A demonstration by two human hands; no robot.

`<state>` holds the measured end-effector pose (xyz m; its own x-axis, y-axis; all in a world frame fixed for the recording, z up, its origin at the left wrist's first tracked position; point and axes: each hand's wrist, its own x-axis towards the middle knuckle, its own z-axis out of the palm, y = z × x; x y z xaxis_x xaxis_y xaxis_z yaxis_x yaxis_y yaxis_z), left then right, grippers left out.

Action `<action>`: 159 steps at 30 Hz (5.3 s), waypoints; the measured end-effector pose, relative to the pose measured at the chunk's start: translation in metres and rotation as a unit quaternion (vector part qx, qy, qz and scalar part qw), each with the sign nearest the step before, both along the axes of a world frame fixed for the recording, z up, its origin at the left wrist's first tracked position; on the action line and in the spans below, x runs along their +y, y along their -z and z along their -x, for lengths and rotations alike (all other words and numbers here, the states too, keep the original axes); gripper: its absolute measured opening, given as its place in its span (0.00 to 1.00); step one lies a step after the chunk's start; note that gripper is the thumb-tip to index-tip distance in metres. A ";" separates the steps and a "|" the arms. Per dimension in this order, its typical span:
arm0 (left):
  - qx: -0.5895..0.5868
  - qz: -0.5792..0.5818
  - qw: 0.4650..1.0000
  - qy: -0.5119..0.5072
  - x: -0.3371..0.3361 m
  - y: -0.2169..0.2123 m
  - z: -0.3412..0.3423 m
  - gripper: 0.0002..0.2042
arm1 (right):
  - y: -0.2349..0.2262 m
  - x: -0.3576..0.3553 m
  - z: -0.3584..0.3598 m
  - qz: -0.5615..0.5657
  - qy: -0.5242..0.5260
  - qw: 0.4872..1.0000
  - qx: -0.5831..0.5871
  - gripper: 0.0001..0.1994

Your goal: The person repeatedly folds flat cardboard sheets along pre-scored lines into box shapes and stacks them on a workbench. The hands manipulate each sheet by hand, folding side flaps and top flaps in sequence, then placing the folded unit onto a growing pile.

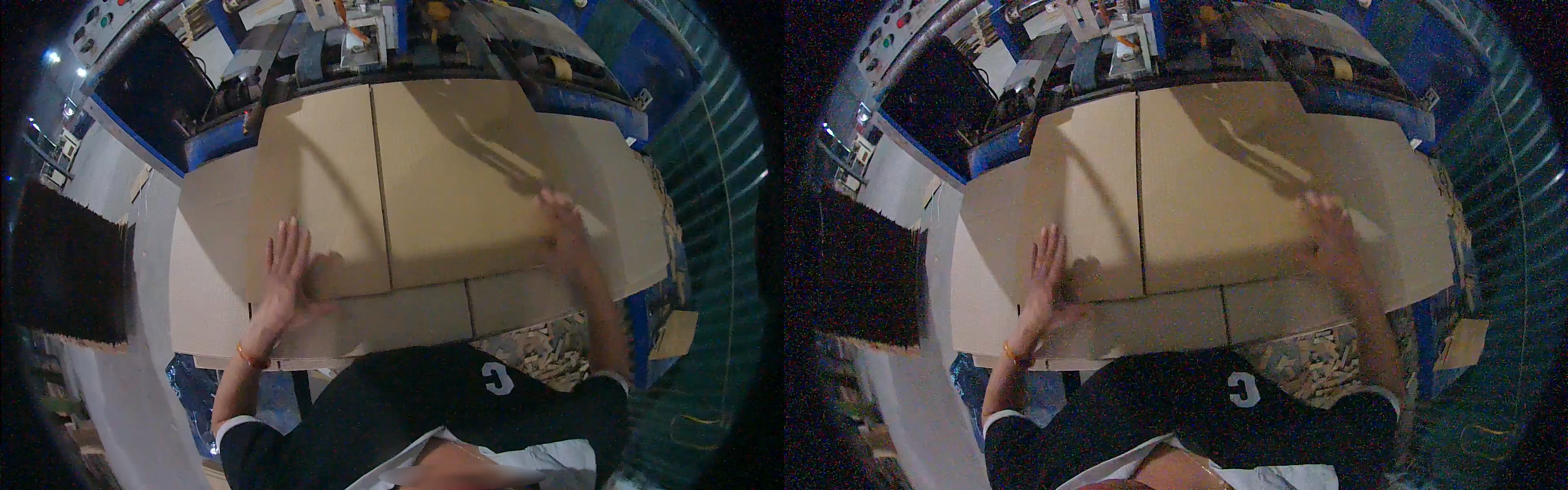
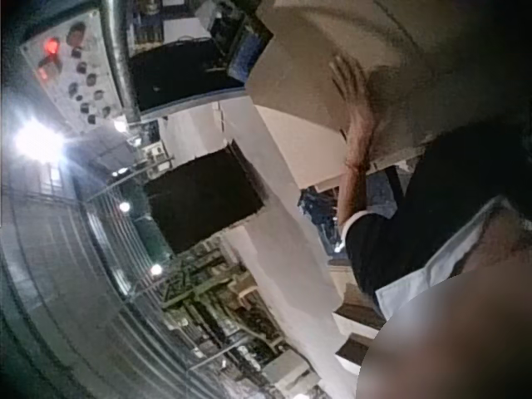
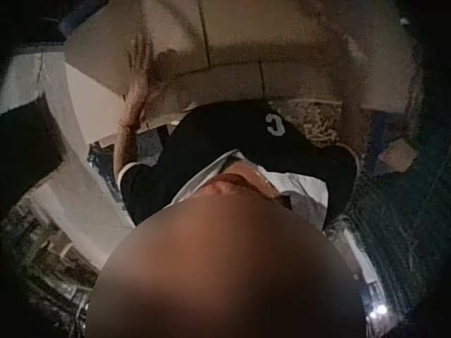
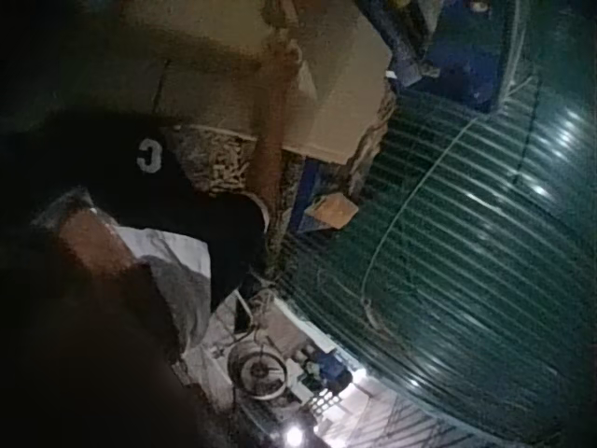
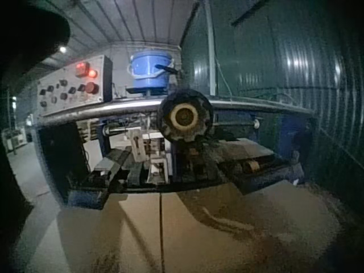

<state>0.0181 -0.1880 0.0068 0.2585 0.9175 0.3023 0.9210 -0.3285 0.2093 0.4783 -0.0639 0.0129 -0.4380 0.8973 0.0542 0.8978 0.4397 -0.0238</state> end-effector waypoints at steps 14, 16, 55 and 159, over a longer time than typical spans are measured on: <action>0.058 -0.118 0.991 0.001 0.123 -0.007 0.031 0.34 | 0.017 0.100 0.034 -0.005 -0.009 0.998 0.062 0.36; 0.088 -0.126 0.986 -0.059 0.154 -0.014 0.022 0.35 | 0.019 0.118 0.052 -0.061 0.035 0.997 0.039 0.33; -0.790 -0.265 0.381 -0.401 -0.173 0.077 0.233 0.15 | 0.000 -0.029 -0.131 -0.268 0.226 0.428 0.833 0.21; -0.118 0.053 0.990 -0.047 -0.095 -0.007 -0.001 0.27 | 0.040 -0.148 0.028 -0.132 -0.191 0.940 0.248 0.14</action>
<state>0.0192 -0.2829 0.0135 0.1039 0.9641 0.2443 0.8677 -0.2079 0.4516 0.4501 -0.2114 -0.0271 -0.5876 0.6058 0.5364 0.5801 0.7776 -0.2428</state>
